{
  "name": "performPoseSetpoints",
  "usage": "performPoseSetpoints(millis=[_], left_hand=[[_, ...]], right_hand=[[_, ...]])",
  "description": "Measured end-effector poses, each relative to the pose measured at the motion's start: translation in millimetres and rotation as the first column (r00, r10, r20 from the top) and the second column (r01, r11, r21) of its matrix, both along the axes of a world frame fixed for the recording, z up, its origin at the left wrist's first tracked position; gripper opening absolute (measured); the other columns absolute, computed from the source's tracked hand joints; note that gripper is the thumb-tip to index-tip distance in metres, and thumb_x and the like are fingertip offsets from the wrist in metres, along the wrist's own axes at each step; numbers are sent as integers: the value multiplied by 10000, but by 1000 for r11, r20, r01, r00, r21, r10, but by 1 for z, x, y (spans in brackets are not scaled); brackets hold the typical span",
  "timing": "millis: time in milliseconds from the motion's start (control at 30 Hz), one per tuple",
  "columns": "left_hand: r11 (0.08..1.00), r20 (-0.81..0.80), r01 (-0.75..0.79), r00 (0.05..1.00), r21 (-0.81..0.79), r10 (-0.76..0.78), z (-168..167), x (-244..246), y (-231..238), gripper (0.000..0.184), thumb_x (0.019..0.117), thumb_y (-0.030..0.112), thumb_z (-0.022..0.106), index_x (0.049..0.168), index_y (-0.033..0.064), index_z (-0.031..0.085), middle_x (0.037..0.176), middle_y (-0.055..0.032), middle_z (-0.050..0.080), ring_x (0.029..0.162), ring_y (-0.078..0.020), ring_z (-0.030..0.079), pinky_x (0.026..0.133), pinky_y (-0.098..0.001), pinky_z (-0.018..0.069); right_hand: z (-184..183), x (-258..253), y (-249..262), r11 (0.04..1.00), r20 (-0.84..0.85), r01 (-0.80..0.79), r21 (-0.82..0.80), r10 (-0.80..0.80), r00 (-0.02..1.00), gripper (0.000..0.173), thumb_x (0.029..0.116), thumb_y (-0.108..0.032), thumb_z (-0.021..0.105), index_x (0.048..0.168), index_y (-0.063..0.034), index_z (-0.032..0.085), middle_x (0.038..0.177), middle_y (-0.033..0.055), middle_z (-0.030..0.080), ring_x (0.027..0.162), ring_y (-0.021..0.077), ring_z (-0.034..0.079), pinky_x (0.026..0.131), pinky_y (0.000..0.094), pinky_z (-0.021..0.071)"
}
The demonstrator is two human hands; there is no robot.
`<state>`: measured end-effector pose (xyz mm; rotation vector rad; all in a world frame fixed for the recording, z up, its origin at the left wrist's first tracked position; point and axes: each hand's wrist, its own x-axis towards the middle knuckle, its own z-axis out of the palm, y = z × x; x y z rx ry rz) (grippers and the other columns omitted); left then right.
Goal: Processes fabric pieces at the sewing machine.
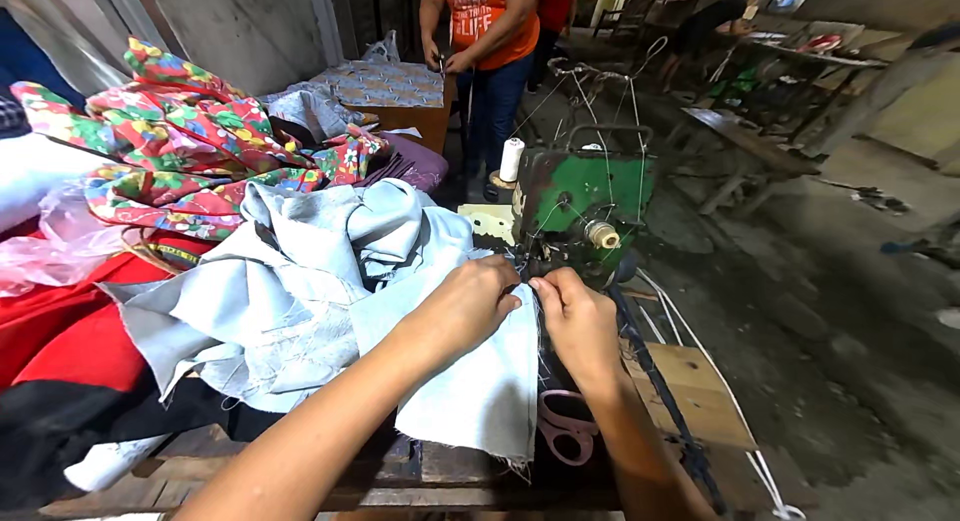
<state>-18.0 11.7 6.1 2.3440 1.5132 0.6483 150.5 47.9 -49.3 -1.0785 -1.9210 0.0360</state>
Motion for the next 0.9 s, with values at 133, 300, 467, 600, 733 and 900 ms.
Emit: performPoseSetpoints(millis=[133,300,467,600,733,900], left_hand=[[999,-14,-51,999,5,51,2,5,2,229,1021,124,628,1150,-42,719,1242,-172,688,1130,-278,674,997,-422,522],[998,-36,-48,998,30,49,3,6,1,222,1018,112,634,1160,-38,716,1237,-176,686,1111,-288,679,982,-431,530],[983,-26,32,999,178,-28,-8,1,-3,110,990,77,657,1074,60,726,1137,-133,625,925,-223,670,801,-377,584],[951,-96,107,992,289,-83,-17,3,-4,133,976,52,649,1021,73,773,1065,-128,664,962,-272,668,841,-438,568],[923,-128,51,992,382,-2,-27,15,-19,155,950,12,629,991,30,777,1004,-147,730,1034,-335,699,896,-507,550],[971,-55,-11,998,237,25,-27,19,-33,230,1009,92,566,1082,-12,758,1133,-186,740,1154,-340,695,1000,-485,542]], right_hand=[[-4,1,-1,1000,12,-6,-4,6,1000,216,973,-136,635,885,56,682,676,149,653,600,255,659,581,413,539],[3,13,-16,977,-72,-79,-196,66,995,212,1006,-144,588,975,39,690,683,93,646,593,163,626,587,340,524],[-16,102,-91,585,-298,-678,-446,617,729,280,1067,-293,501,1093,-52,641,754,-16,642,632,-29,618,594,151,546],[-52,137,-139,355,-124,-384,-852,576,808,232,981,39,510,1092,182,655,822,231,702,694,264,691,692,410,579],[-45,85,-152,142,148,122,-982,190,970,345,1054,5,433,1332,189,520,1230,361,617,1106,443,631,1006,506,468],[-77,15,-144,293,-19,110,-950,-407,913,362,997,20,507,1303,213,506,1367,310,563,1258,273,568,1088,297,399]])
